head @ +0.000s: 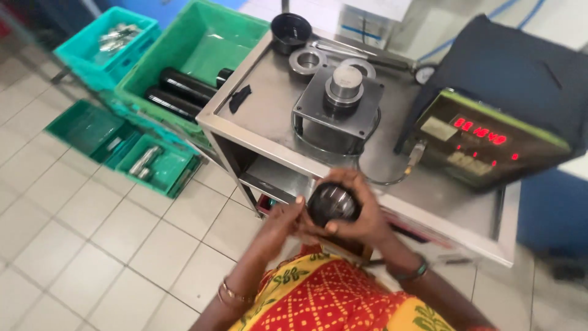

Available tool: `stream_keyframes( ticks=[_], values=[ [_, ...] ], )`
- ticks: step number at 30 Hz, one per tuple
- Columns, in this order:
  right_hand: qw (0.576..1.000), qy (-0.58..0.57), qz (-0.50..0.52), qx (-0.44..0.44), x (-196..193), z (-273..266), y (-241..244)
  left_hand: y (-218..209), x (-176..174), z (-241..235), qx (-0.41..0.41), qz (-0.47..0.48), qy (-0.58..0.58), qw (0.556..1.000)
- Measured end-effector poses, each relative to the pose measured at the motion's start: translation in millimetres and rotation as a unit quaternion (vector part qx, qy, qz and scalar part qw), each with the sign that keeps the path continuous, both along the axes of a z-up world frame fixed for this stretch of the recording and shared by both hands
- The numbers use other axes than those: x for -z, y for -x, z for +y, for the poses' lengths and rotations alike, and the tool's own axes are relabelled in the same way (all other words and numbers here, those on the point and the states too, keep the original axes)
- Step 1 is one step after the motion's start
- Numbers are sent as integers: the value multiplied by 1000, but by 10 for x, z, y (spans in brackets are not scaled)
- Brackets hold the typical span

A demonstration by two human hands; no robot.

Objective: Operating a CNC lathe, cleaning machined components using water and compressed air, and inspecting parts on a measurement station.

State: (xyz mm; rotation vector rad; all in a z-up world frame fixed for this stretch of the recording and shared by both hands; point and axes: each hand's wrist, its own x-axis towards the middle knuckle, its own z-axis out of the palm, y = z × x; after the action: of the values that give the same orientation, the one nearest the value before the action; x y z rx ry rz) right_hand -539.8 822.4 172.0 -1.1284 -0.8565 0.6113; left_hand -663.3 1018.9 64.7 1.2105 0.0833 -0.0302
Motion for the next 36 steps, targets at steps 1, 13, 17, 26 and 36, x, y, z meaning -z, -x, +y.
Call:
stream_keyframes(
  ticks=[1, 13, 17, 26, 36],
  values=[
    [1000, 0, 0, 21, -45, 103, -88, -122, -154, 238, 21, 0, 0, 1000],
    [867, 76, -321, 374, -699, 892, -1257, -2440, -450, 1422, -195, -148, -281, 928],
    [868, 104, -301, 381, -649, 1056, -1646, -2672, -598, 1206, -29, 57, -157, 985],
    [848, 176, -315, 388, -666, 1252, -1835, -2616, -751, 1147, -34, 35, -200, 979],
    [840, 182, -313, 404, -544, 1268, -1898, -2586, -790, 1137, -21, 50, -196, 979]
  ],
)
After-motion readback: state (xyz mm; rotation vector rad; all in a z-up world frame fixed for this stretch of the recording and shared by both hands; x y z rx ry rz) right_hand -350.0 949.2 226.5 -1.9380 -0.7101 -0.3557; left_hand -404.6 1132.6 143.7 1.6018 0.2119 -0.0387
